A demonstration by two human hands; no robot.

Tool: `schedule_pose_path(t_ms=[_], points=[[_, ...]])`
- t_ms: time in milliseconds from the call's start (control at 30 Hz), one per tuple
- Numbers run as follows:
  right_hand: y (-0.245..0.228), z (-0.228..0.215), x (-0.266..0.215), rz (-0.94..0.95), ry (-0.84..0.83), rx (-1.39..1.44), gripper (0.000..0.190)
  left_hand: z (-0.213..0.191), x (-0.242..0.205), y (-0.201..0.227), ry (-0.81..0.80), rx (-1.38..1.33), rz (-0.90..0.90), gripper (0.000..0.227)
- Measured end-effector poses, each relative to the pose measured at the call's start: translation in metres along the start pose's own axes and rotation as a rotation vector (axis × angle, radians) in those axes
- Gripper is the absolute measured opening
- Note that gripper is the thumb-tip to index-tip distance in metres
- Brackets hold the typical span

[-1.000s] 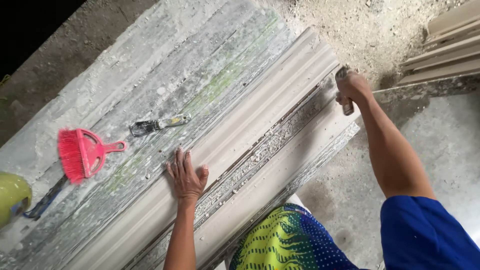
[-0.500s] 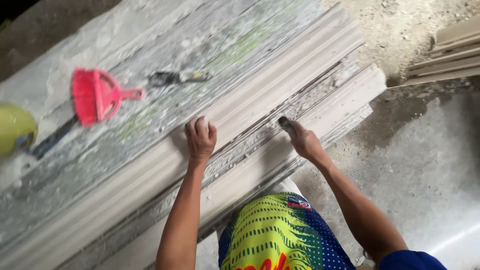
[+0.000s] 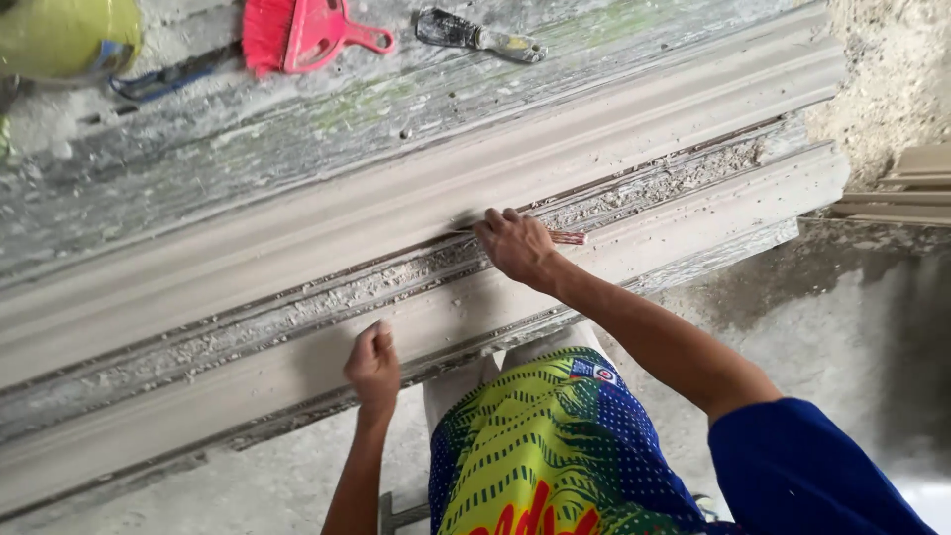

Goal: The person is using a scraper tool to remove excess plaster and clean the edges of decorative ceiling moldings.

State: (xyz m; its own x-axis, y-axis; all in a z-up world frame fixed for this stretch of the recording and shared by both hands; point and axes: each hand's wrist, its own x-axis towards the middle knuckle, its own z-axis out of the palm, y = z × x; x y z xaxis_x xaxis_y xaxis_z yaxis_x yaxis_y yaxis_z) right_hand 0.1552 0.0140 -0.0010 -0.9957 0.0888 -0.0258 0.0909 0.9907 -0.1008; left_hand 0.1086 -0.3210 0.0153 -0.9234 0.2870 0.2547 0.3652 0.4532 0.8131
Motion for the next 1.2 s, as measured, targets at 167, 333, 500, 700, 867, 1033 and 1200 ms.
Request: schedule_pose_path(t_ms=[167, 333, 500, 700, 867, 1033, 1200], points=[[0.007, -0.075, 0.013, 0.071, -0.529, -0.089, 0.019, -0.042, -0.035, 0.000, 0.132, 0.225, -0.075, 0.011], [0.170, -0.071, -0.065, 0.185, -0.624, -0.143, 0.021, -0.035, -0.035, 0.063, 0.083, 0.240, -0.154, 0.024], [0.406, -0.083, -0.177, 0.530, -0.590, -0.080, 0.032, 0.030, -0.053, 0.109, 0.111, 0.253, -0.113, 0.024], [0.533, -0.165, -0.235, 0.607, -0.701, -0.469, 0.033, 0.135, -0.081, 0.165, 0.143, 0.241, -0.101, 0.026], [0.306, -0.232, -0.129, 0.205, -0.242, 0.057, 0.030, 0.173, -0.103, 0.175, 0.325, 0.288, -0.011, 0.026], [0.182, -0.078, -0.064, -0.009, -0.263, 0.113, 0.028, 0.161, -0.078, 0.216, 0.407, 0.288, -0.125, 0.027], [0.074, -0.054, -0.002, -0.163, -0.238, 0.133, 0.023, 0.136, -0.137, 0.174, 0.490, 0.315, -0.173, 0.035]])
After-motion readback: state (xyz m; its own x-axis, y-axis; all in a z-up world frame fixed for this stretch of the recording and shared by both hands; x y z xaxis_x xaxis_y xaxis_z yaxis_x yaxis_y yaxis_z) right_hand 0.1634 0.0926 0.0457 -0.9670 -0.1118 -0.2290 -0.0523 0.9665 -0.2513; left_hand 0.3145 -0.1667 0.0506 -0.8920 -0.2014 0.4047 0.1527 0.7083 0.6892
